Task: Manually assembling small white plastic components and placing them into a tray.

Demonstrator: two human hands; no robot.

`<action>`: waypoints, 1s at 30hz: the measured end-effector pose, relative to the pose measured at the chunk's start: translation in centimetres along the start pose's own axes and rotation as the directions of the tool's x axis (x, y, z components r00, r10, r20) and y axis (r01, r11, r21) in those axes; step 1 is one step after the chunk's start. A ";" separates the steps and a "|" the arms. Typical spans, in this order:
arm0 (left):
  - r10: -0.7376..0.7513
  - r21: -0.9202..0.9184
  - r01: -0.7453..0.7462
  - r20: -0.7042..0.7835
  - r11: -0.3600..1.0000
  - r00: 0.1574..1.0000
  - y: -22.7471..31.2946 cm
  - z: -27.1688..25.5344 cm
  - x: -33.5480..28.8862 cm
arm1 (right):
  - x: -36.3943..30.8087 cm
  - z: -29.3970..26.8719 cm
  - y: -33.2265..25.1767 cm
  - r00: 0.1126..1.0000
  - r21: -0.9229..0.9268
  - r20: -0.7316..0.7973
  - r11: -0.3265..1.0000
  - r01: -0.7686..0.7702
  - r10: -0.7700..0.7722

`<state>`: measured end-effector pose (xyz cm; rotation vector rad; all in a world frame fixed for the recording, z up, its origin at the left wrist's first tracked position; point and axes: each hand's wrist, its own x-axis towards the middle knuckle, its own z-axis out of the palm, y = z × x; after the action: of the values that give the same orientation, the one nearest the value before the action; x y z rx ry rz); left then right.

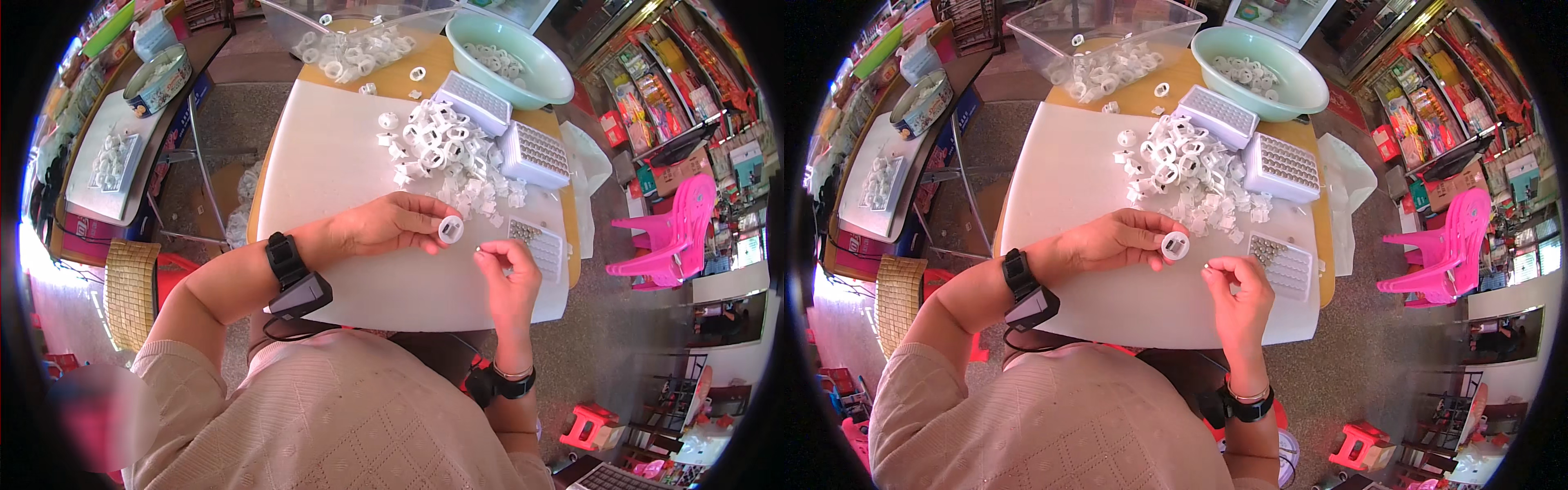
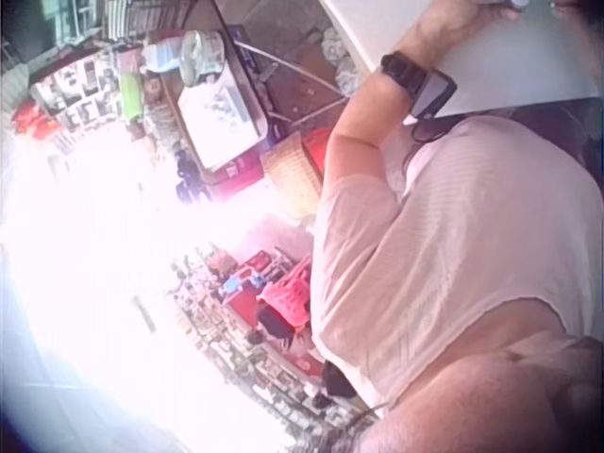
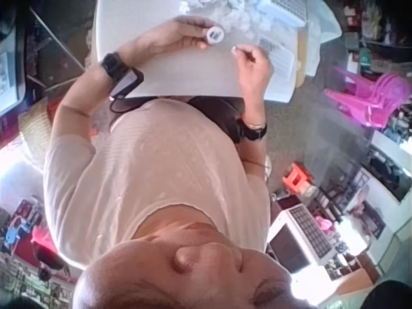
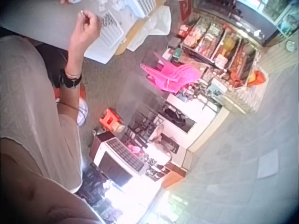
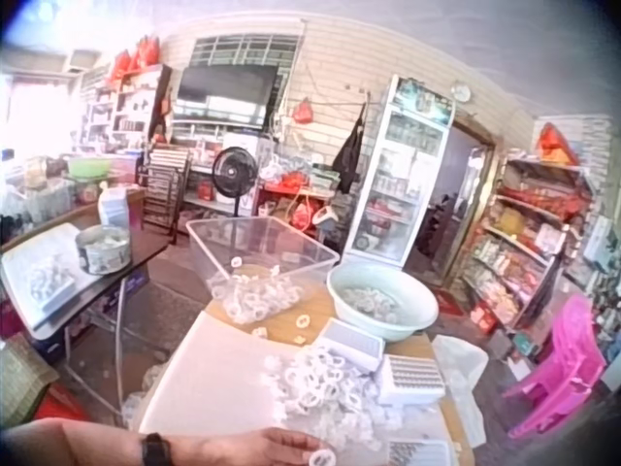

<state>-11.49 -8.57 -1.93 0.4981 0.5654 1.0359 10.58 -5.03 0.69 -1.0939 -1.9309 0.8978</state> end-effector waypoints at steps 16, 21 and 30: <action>0.036 0.224 -0.055 0.087 0.973 0.996 -0.8 -0.3 0.4 | 1.0 1.4 -1.4 0.985 0.047 0.175 0.999 -0.006 -0.002; 0.030 0.476 -0.050 0.049 0.878 0.998 -0.6 0.3 0.3 | 1.3 1.5 -0.3 0.928 0.235 0.324 0.935 -0.265 0.182; 0.028 0.376 -0.028 0.005 0.926 1.000 -0.4 0.4 0.1 | -0.2 -5.8 4.4 0.977 -0.114 -0.205 0.991 -0.076 0.051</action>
<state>-10.92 -8.73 -1.87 0.8465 0.7656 0.9560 17.24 -2.23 -0.22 -1.2737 -1.8097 0.6812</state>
